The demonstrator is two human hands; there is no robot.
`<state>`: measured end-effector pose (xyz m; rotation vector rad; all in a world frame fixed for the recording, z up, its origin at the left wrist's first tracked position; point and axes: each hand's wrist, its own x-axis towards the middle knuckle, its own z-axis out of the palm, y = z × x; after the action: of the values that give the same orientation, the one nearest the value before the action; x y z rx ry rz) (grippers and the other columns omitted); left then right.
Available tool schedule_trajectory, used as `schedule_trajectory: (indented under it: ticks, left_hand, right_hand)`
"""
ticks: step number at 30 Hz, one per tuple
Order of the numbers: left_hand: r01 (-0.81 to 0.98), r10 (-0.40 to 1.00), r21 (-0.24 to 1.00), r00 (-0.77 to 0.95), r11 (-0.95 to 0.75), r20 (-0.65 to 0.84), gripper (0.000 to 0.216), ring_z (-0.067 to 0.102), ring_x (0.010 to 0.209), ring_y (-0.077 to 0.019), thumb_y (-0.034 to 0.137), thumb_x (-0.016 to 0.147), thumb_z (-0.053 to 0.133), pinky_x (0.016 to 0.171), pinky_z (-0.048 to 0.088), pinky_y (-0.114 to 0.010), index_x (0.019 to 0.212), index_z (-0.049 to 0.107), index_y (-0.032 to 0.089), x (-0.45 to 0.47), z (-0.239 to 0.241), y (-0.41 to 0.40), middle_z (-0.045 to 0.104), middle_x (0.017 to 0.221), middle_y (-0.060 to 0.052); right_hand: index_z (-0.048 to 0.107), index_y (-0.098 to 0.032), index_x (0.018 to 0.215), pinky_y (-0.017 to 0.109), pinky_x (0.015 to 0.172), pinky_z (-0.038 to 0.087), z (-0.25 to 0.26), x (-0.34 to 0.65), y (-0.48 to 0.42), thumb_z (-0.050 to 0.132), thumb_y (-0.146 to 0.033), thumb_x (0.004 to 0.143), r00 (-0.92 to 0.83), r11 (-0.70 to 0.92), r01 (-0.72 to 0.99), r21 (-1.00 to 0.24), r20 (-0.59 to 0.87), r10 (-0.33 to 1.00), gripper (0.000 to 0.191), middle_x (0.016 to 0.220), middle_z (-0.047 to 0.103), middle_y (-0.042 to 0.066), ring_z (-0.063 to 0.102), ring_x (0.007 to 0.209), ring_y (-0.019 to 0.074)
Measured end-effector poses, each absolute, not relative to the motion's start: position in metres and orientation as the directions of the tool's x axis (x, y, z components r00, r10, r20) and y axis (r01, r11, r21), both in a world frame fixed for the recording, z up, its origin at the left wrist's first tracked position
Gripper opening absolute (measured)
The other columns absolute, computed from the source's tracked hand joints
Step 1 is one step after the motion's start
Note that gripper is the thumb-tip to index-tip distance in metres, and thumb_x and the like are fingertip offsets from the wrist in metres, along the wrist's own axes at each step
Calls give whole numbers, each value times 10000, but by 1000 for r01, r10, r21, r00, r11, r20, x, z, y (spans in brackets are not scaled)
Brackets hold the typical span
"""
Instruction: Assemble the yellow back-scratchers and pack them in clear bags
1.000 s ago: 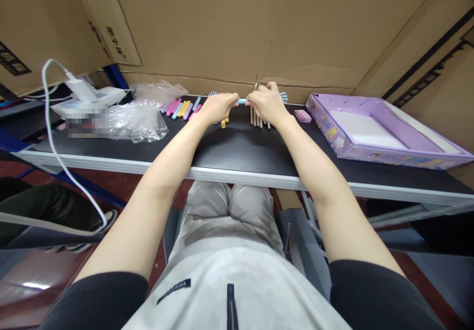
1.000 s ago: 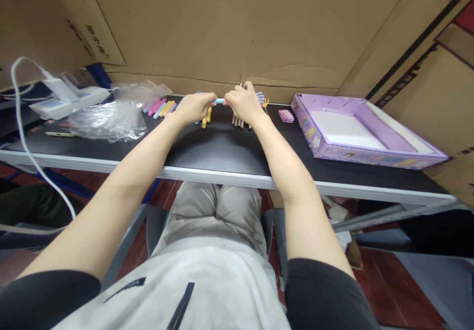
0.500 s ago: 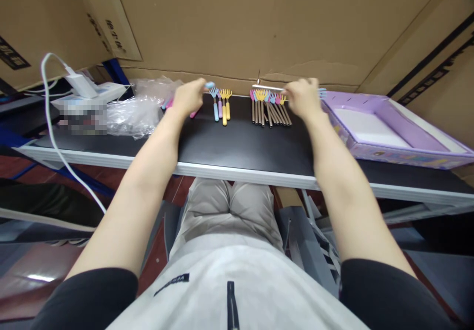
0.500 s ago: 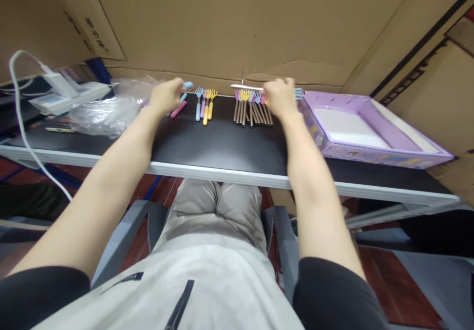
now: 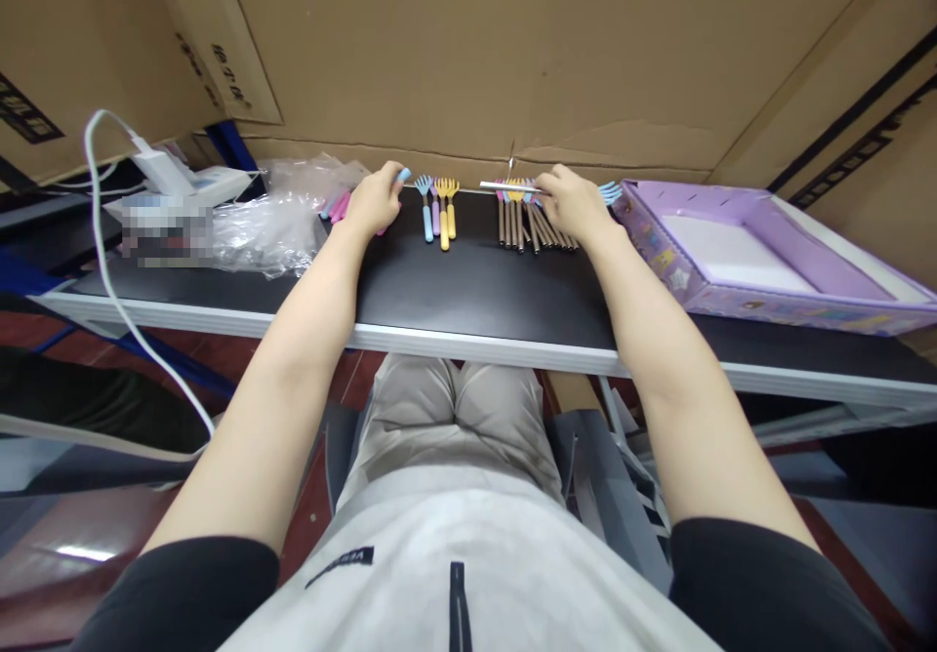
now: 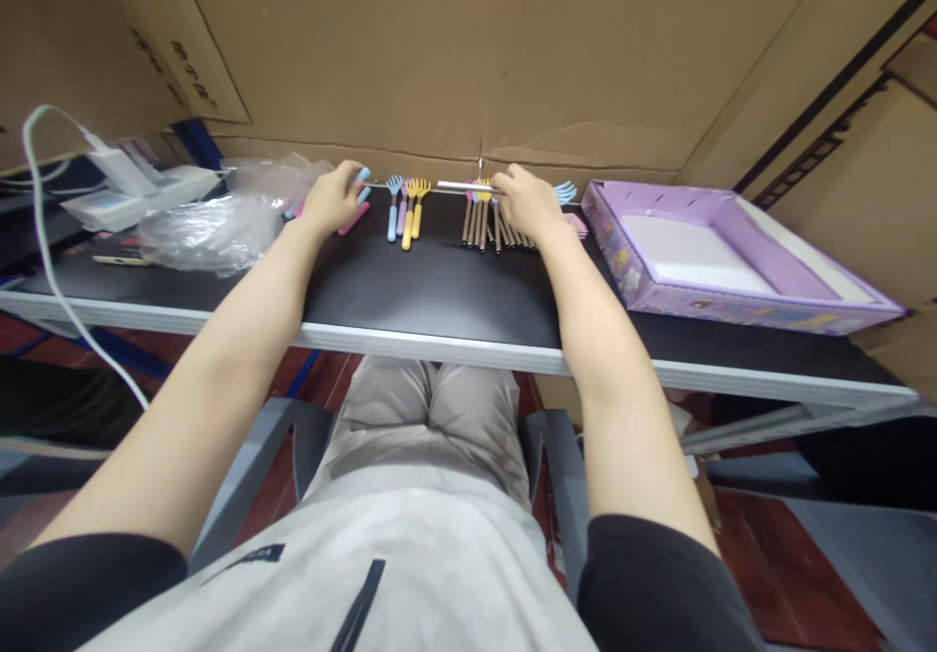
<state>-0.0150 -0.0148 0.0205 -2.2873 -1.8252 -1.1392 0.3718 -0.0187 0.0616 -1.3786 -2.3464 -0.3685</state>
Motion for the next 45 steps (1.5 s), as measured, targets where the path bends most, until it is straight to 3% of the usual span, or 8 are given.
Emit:
schedule_trajectory:
  ticks: [4,8,16,22,30,35,39,45]
  left_hand:
    - [837,860,450,47,-311,508,425,721,1458,-395,344,1117,523,1294,523,-613,1489,695,234,-15,20,-13,804,1450,-232]
    - [853,862,436,30,-285,506,423,732,1435,-376,357,1116,523,1288,532,-572,1468,722,232,-12,17,-12,819,1421,-219]
    - [843,849,432,53,-320,526,443,749,1395,-362,426,1121,523,1265,550,-526,1458,742,240,-12,15,-13,840,1356,-206]
    - [871,879,420,26,-254,476,444,744,1415,-375,360,1102,540,1262,557,-529,1472,731,204,-10,18,-15,815,1438,-232]
    - [822,826,454,34,-343,563,433,711,1456,-379,273,1029,579,1304,544,-567,1447,682,220,-12,14,-13,782,1458,-224]
    - [720,797,576,-55,-386,602,633,685,1471,-377,94,859,643,1325,493,-692,1460,551,269,-14,12,-5,695,1454,-154]
    - [705,805,633,-150,-320,574,588,610,1536,-397,10,777,668,1394,398,-682,1311,564,232,-15,9,5,607,1507,-170]
    - [871,942,479,-62,-110,329,476,611,1567,-392,75,901,679,1407,428,-521,1370,691,153,-9,6,2,606,1611,-235]
  right_hand:
    - [836,-164,1332,702,1211,414,62,365,-21,533,-254,1144,-484,485,866,120,443,755,367,1459,725,216,596,1440,454]
    - [865,-183,1309,758,1178,425,59,370,-13,491,-288,1162,-482,492,860,132,525,701,415,1310,760,170,621,1384,457]
    - [881,-210,1322,707,1229,425,40,384,5,391,-228,1162,-364,386,918,86,567,739,515,1223,828,174,664,1326,389]
    - [847,-200,1459,719,1234,446,32,376,4,393,-98,1061,-283,293,955,48,438,853,612,1383,843,214,697,1414,421]
    - [737,-268,1650,765,1262,491,19,390,24,472,-151,1050,-155,199,965,-170,242,958,666,1650,718,197,676,1537,437]
    - [648,-270,1730,757,1329,457,27,386,11,460,-166,1070,-147,181,971,-155,208,967,694,1762,618,151,614,1625,410]
    - [634,-196,1727,727,1380,395,39,376,-9,416,-155,1093,-158,174,982,-69,185,970,672,1800,576,174,555,1676,398]
    - [687,-177,1669,771,1362,375,44,368,-20,393,-148,1088,-212,214,977,9,186,959,651,1780,593,210,555,1659,414]
